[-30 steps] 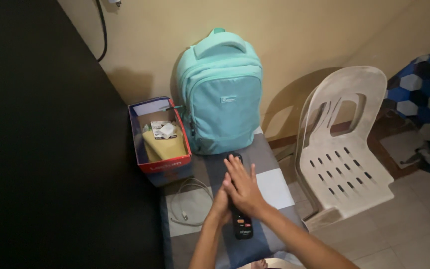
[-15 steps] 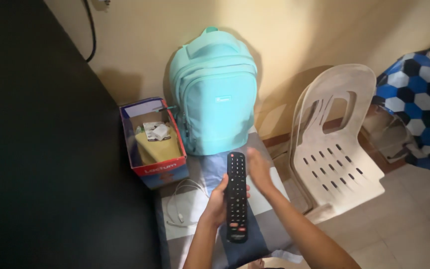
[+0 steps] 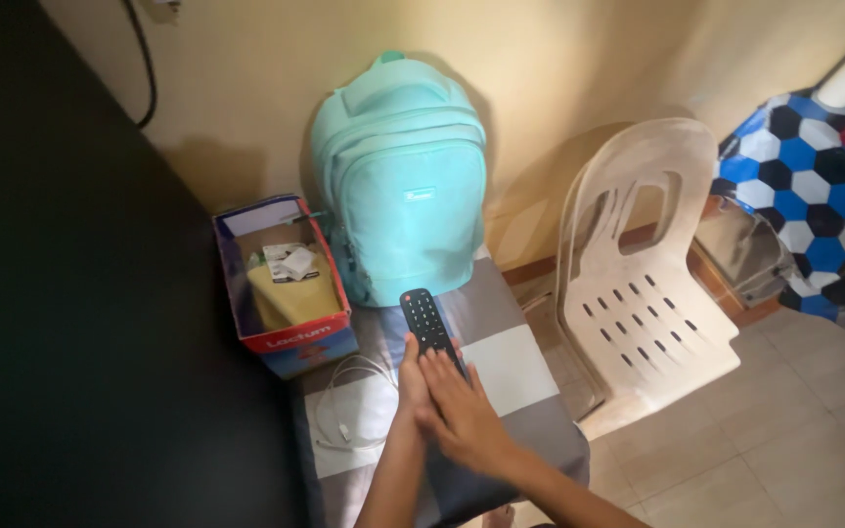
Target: Cleaning a TV remote control by rubbing it with hands.
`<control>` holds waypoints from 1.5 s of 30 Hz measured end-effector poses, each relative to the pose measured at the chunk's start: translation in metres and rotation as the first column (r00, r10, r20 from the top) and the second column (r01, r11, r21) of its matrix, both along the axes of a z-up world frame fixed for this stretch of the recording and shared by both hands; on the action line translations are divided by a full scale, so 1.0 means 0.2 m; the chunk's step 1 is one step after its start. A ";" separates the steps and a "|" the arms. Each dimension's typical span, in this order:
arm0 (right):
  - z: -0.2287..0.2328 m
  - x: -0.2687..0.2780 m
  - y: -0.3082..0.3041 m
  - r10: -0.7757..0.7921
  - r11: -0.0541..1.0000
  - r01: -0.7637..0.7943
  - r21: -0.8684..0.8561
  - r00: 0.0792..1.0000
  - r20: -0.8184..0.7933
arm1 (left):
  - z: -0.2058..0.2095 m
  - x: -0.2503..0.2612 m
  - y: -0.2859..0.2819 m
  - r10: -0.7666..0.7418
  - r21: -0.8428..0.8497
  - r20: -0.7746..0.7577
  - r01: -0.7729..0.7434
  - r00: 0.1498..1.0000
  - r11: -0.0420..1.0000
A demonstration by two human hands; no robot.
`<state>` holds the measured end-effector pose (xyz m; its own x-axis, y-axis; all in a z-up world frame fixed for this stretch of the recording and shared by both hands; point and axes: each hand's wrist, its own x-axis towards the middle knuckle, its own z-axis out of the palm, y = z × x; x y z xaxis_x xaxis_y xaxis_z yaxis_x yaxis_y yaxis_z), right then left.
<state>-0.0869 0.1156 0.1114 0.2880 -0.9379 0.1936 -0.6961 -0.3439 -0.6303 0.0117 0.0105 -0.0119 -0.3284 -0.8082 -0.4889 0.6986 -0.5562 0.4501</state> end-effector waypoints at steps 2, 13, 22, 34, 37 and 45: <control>0.00 -0.03 -0.05 -0.027 0.999 0.026 0.038 0.999 0.019 | 0.07 -0.03 0.01 -0.007 0.041 -0.036 0.009 0.999 0.999; -0.24 -0.42 -0.36 -0.389 0.919 0.388 0.067 0.868 0.309 | 0.36 -0.10 0.20 -0.143 -0.028 0.084 0.145 0.986 0.989; 0.18 -0.15 0.13 -0.007 0.986 -0.047 0.161 0.949 0.316 | 0.22 -0.07 0.09 0.016 0.258 0.255 -0.084 0.967 0.963; -0.16 -0.36 -0.38 -0.339 0.941 0.333 0.065 0.926 0.168 | 0.36 -0.18 0.27 -0.359 0.001 0.445 0.400 0.820 0.916; -0.24 -0.46 -0.53 -0.463 0.886 0.440 0.144 0.855 0.235 | 0.49 -0.13 0.28 -0.427 0.030 0.440 0.462 0.790 0.886; 0.07 -0.44 -0.41 -0.495 0.804 -0.105 0.585 0.427 0.757 | 0.46 -0.05 0.28 -0.139 -0.359 0.611 0.430 0.779 0.829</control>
